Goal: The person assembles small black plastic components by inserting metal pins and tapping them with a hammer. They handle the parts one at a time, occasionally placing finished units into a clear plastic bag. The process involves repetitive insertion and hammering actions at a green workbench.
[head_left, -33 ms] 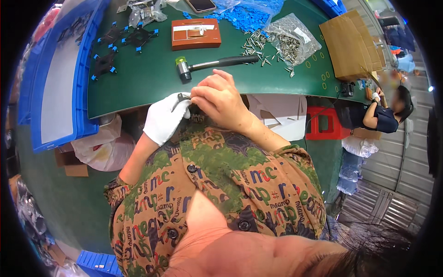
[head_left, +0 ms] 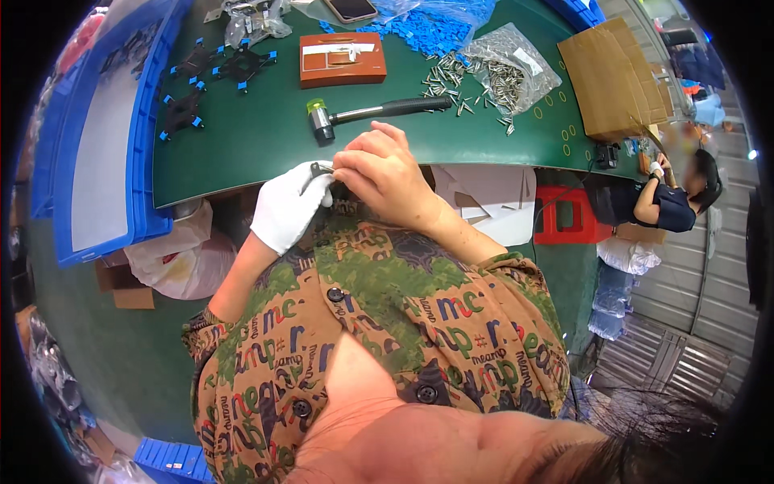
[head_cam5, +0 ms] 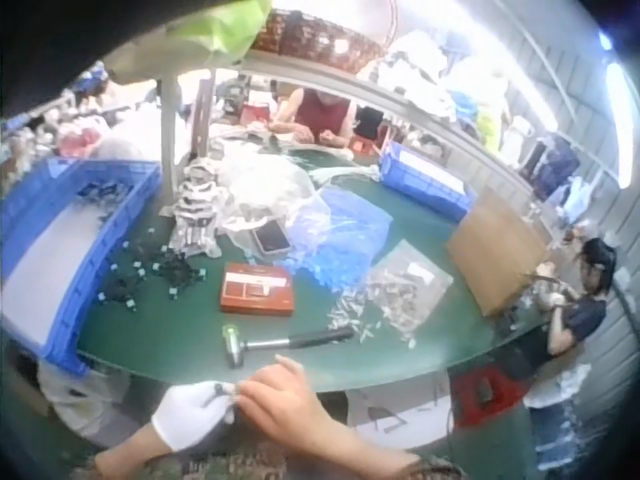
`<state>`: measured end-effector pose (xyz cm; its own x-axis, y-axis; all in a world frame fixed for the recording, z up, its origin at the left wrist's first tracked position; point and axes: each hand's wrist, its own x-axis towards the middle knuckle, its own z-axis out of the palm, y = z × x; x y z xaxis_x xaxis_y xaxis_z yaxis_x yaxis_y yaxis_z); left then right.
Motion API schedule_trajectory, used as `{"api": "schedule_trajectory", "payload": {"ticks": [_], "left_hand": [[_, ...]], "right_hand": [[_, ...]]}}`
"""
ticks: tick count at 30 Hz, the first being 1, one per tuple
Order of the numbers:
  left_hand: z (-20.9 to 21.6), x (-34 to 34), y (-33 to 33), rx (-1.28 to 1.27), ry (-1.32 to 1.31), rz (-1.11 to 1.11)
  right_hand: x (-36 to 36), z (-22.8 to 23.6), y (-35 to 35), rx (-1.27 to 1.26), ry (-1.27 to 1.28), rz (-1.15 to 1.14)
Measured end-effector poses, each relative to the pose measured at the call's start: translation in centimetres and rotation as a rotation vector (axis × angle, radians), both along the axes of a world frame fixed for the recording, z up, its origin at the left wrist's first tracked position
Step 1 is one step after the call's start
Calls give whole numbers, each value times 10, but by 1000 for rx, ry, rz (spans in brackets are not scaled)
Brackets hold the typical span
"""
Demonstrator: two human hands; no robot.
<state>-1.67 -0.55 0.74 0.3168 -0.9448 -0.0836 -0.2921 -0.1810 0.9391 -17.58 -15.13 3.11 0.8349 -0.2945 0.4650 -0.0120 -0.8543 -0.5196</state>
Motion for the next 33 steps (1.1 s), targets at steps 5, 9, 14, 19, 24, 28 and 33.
{"api": "schedule_trajectory", "payload": {"ticks": [5, 9, 14, 19, 24, 28, 33], "left_hand": [[1, -1, -2, 19, -3, 12], [3, -3, -4, 77, -68, -18], [-16, -4, -5, -7, -218, -90], [-10, 1, 0, 36, -18, -125], [-2, 13, 10, 141, 307, -217], [-11, 18, 15, 97, 215, -275], [-9, 24, 14, 62, 234, -337]], "right_hand": [[0, -2, 1, 34, 84, -6], [1, -7, 3, 41, 77, -32], [9, -8, 6, -87, 59, -87], [10, -19, -5, -9, 46, -7], [5, -31, -12, -81, 77, 123], [10, -30, -9, -127, 19, 145], [13, -31, -8, -248, -55, 155]]}}
